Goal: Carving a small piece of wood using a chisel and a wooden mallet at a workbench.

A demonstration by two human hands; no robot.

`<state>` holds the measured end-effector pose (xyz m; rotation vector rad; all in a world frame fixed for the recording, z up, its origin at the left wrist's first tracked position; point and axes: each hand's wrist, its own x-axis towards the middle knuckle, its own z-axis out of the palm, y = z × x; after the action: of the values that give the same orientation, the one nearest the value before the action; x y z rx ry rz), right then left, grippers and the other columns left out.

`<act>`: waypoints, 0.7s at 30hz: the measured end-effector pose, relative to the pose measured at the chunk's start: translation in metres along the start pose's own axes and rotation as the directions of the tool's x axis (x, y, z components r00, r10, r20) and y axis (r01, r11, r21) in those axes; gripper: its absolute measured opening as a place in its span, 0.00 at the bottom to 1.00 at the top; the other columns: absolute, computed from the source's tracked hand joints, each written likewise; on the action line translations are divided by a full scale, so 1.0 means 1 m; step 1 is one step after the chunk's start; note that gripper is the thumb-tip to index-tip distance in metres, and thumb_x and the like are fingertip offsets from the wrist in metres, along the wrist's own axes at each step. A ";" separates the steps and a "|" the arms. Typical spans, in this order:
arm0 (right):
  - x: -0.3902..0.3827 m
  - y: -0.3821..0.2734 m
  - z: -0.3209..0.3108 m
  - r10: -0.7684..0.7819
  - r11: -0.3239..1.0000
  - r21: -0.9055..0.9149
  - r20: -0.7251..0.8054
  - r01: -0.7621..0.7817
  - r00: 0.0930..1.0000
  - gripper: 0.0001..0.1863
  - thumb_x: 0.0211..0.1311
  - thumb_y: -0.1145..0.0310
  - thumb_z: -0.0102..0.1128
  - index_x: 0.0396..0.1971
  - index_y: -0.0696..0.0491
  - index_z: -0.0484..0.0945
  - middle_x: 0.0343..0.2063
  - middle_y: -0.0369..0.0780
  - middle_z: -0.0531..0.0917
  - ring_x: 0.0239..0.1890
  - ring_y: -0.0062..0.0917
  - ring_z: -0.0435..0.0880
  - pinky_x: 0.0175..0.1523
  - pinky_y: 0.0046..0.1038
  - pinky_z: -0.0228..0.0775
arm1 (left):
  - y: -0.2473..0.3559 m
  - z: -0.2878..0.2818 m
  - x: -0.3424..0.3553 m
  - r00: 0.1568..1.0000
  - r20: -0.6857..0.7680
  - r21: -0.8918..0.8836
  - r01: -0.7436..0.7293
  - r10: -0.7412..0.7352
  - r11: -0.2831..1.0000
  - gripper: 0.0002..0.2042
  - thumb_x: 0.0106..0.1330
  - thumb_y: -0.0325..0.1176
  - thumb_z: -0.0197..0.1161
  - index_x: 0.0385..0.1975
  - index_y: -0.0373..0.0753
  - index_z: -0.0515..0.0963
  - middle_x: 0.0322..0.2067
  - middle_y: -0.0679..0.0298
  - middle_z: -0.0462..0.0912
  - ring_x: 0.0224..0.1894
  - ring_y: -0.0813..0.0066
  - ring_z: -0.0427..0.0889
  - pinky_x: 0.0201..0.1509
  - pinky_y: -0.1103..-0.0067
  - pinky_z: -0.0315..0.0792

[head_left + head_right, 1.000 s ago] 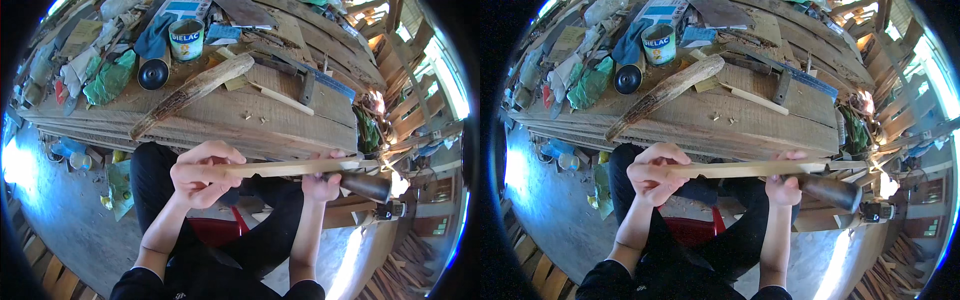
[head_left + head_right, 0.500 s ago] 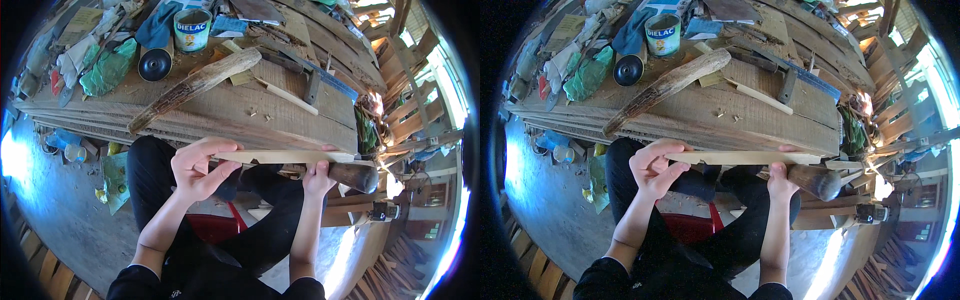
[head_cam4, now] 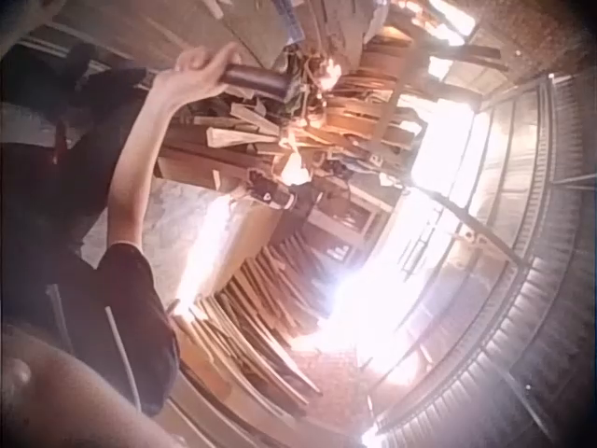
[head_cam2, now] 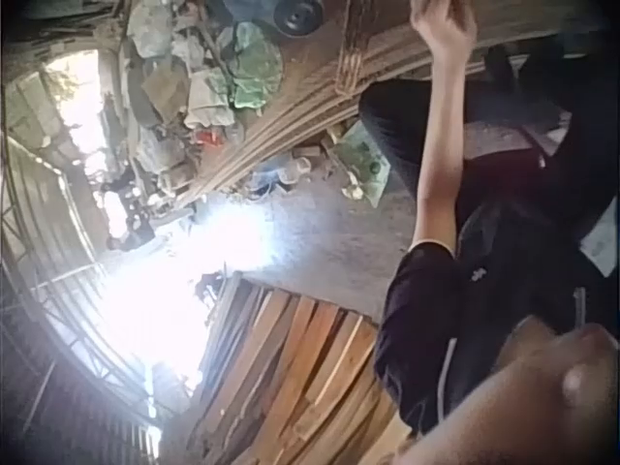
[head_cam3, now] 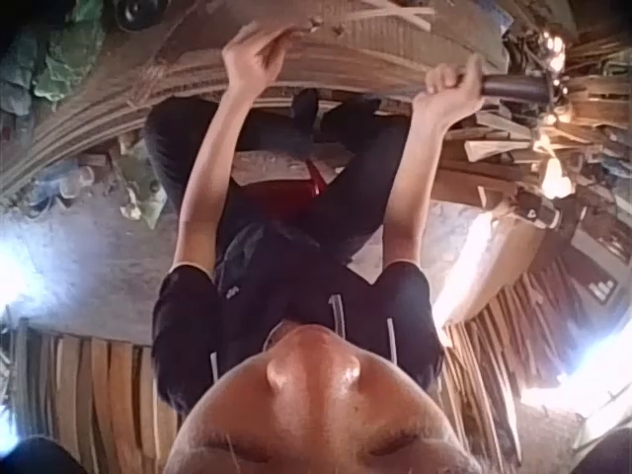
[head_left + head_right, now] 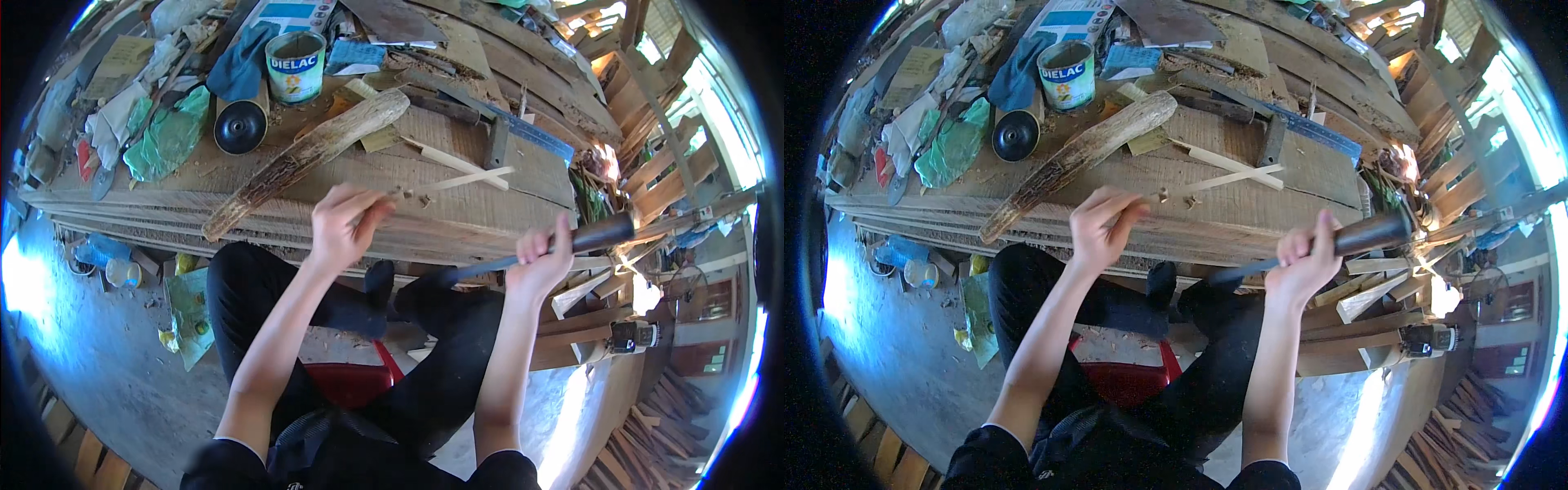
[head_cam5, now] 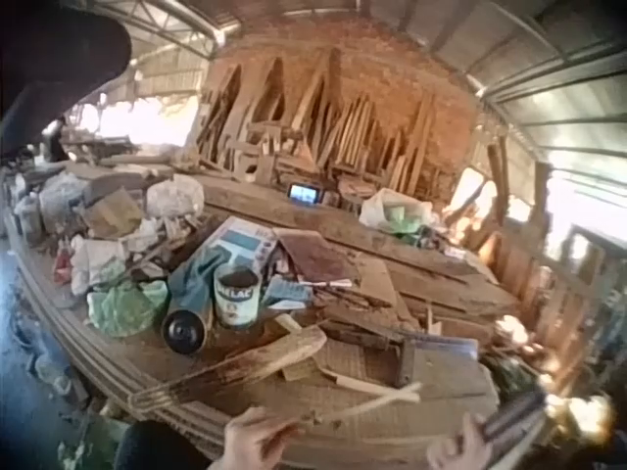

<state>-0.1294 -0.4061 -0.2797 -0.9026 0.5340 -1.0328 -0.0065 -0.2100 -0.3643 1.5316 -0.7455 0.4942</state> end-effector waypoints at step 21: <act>0.071 0.018 0.080 -0.286 0.946 0.259 0.391 0.194 0.875 0.13 0.59 0.69 0.63 0.23 0.52 0.66 0.11 0.29 0.63 0.11 0.11 0.58 0.15 0.17 0.45 | -0.051 0.066 0.043 0.911 0.402 0.319 -0.046 -0.092 0.947 0.06 0.49 0.35 0.69 0.25 0.41 0.84 0.25 0.61 0.79 0.31 0.60 0.77 0.37 0.71 0.72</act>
<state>-0.0295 -0.4357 -0.2497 -0.9827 -0.0613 -1.0537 0.0517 -0.2826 -0.3772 1.9859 -1.0056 0.2809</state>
